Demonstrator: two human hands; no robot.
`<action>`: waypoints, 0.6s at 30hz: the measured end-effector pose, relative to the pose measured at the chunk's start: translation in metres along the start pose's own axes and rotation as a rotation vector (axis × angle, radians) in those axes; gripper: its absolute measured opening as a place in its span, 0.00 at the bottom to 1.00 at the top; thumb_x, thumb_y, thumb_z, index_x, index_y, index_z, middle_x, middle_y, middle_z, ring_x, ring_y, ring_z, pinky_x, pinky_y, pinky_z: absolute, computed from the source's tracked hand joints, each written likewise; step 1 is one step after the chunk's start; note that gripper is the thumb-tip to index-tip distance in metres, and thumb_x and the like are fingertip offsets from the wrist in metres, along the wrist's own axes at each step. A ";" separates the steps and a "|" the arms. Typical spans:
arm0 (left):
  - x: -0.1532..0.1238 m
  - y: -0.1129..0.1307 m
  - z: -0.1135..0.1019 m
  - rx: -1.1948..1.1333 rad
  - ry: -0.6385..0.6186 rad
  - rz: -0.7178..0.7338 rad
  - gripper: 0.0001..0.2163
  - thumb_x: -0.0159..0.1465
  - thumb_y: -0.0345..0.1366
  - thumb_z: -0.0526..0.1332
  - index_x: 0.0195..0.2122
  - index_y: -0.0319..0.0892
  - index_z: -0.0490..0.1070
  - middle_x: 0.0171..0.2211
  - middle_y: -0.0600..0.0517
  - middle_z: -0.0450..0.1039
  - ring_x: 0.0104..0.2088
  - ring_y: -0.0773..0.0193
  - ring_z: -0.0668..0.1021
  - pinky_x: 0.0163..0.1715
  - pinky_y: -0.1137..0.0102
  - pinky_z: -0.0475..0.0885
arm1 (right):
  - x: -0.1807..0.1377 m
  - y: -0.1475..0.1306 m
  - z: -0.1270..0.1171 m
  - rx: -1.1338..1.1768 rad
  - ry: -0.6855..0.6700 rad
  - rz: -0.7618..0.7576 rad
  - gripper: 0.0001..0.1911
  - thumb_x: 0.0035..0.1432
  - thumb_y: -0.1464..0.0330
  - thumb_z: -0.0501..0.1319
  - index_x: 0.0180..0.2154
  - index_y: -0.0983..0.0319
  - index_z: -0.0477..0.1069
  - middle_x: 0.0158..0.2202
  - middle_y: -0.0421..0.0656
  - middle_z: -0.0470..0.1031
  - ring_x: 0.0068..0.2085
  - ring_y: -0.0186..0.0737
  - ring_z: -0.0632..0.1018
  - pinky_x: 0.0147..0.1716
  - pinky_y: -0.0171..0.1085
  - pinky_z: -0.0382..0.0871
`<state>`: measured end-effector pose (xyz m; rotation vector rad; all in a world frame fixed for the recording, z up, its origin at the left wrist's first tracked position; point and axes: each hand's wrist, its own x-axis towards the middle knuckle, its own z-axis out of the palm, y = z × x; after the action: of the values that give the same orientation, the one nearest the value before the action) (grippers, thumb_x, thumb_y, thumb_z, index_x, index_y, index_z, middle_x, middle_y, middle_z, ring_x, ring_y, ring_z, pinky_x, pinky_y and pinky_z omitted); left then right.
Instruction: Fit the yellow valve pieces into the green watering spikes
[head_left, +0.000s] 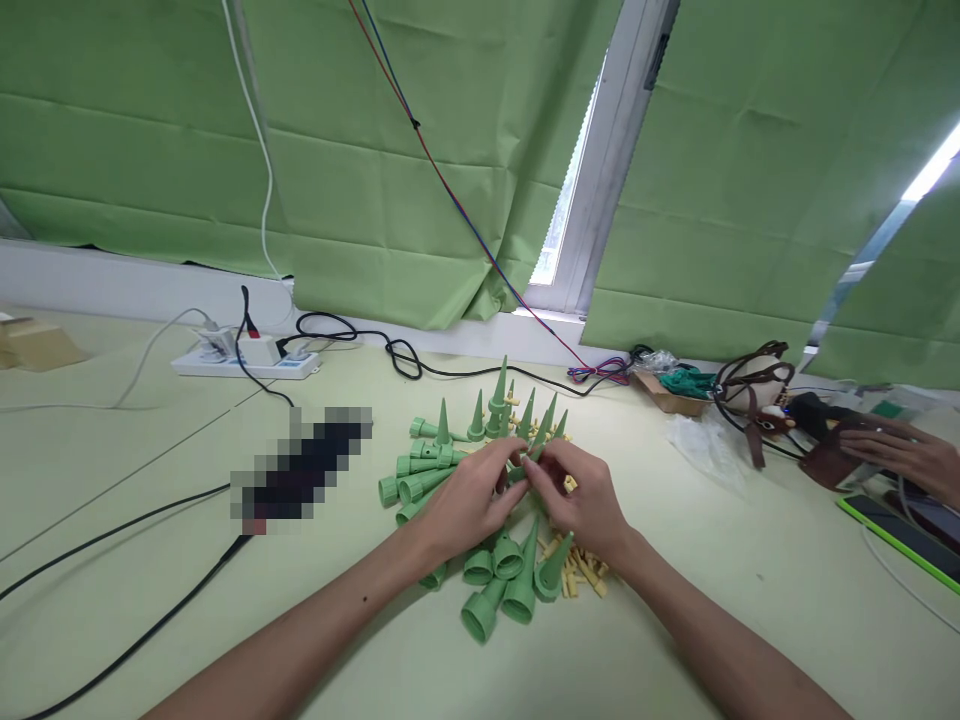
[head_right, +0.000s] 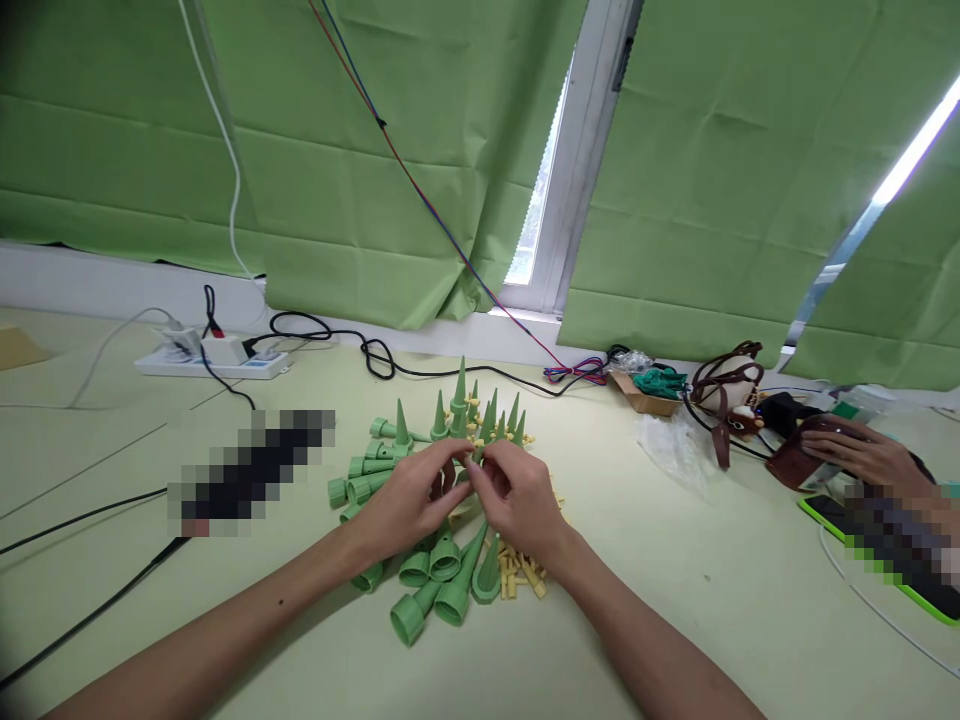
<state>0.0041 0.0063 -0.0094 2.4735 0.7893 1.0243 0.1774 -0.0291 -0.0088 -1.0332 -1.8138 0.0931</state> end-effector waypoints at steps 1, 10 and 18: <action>0.000 0.000 0.000 -0.004 0.014 -0.006 0.13 0.67 0.35 0.57 0.52 0.42 0.64 0.39 0.49 0.74 0.28 0.65 0.74 0.30 0.70 0.71 | 0.001 0.000 -0.001 -0.007 0.026 0.009 0.11 0.63 0.68 0.56 0.27 0.60 0.63 0.23 0.37 0.63 0.24 0.33 0.65 0.24 0.34 0.60; 0.002 -0.002 0.000 0.070 0.085 -0.026 0.07 0.70 0.36 0.54 0.46 0.42 0.67 0.39 0.50 0.73 0.32 0.64 0.75 0.31 0.69 0.70 | 0.008 0.019 -0.012 -0.087 0.153 0.077 0.12 0.63 0.65 0.57 0.28 0.60 0.63 0.20 0.35 0.61 0.21 0.31 0.62 0.22 0.33 0.59; 0.003 -0.004 0.000 0.147 0.062 -0.020 0.06 0.69 0.34 0.53 0.42 0.41 0.68 0.34 0.51 0.73 0.31 0.63 0.75 0.31 0.69 0.69 | 0.007 0.033 -0.010 -0.048 0.038 0.130 0.08 0.64 0.63 0.56 0.34 0.61 0.65 0.22 0.35 0.63 0.19 0.30 0.64 0.21 0.31 0.59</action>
<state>0.0042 0.0107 -0.0099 2.5603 0.9380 1.0764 0.2039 -0.0077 -0.0152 -1.1788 -1.7209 0.1083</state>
